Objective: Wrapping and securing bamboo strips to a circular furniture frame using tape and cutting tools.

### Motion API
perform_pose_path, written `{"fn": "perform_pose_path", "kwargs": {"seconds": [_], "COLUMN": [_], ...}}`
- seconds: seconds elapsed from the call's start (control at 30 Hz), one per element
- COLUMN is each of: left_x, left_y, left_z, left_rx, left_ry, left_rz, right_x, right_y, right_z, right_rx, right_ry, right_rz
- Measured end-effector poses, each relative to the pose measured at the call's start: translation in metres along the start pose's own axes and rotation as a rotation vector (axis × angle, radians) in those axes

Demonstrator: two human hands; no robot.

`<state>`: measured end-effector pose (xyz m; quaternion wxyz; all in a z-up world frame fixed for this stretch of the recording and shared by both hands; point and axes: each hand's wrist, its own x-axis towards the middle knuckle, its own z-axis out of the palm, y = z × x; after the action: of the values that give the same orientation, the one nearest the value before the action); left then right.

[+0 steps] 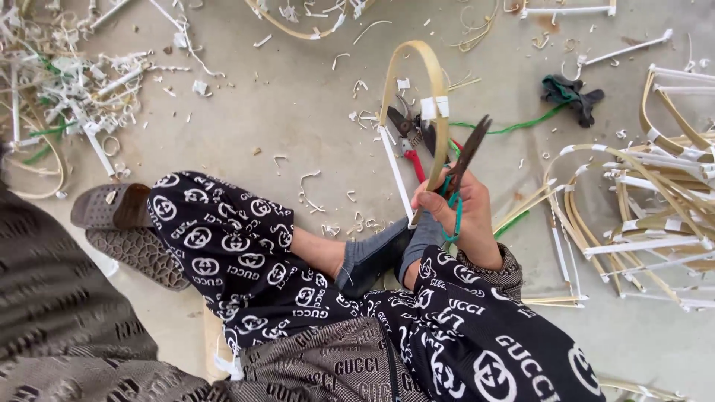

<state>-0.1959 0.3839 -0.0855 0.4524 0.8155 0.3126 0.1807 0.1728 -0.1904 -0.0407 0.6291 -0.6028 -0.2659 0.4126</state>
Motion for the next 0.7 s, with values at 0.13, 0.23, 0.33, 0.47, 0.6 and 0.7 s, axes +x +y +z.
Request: {"fn": "perform_pose_path", "kwargs": {"seconds": [0.13, 0.23, 0.33, 0.47, 0.6, 0.7], "left_x": [-0.034, -0.060, -0.071, -0.079, -0.081, -0.077], "left_y": [0.179, 0.276, 0.296, 0.282, 0.292, 0.309], "left_z": [0.164, 0.230, 0.276, 0.309, 0.316, 0.322], "left_rx": [-0.271, -0.565, -0.895, -1.132, -1.134, -0.572], "left_ry": [-0.203, -0.358, -0.450, -0.443, -0.453, -0.317], "left_rz": [-0.014, -0.100, -0.233, -0.230, -0.072, 0.237], "right_x": [0.007, 0.008, 0.007, -0.002, -0.002, 0.003], "right_y": [0.012, 0.000, -0.005, -0.005, -0.009, -0.009], "right_z": [0.002, 0.009, 0.008, 0.001, 0.003, 0.003], "right_rx": [-0.004, -0.148, -0.271, -0.001, 0.231, 0.347], "right_ry": [-0.055, -0.154, -0.267, -0.242, -0.305, -0.419], "right_rz": [0.071, 0.080, -0.005, 0.156, 0.190, 0.181]}}
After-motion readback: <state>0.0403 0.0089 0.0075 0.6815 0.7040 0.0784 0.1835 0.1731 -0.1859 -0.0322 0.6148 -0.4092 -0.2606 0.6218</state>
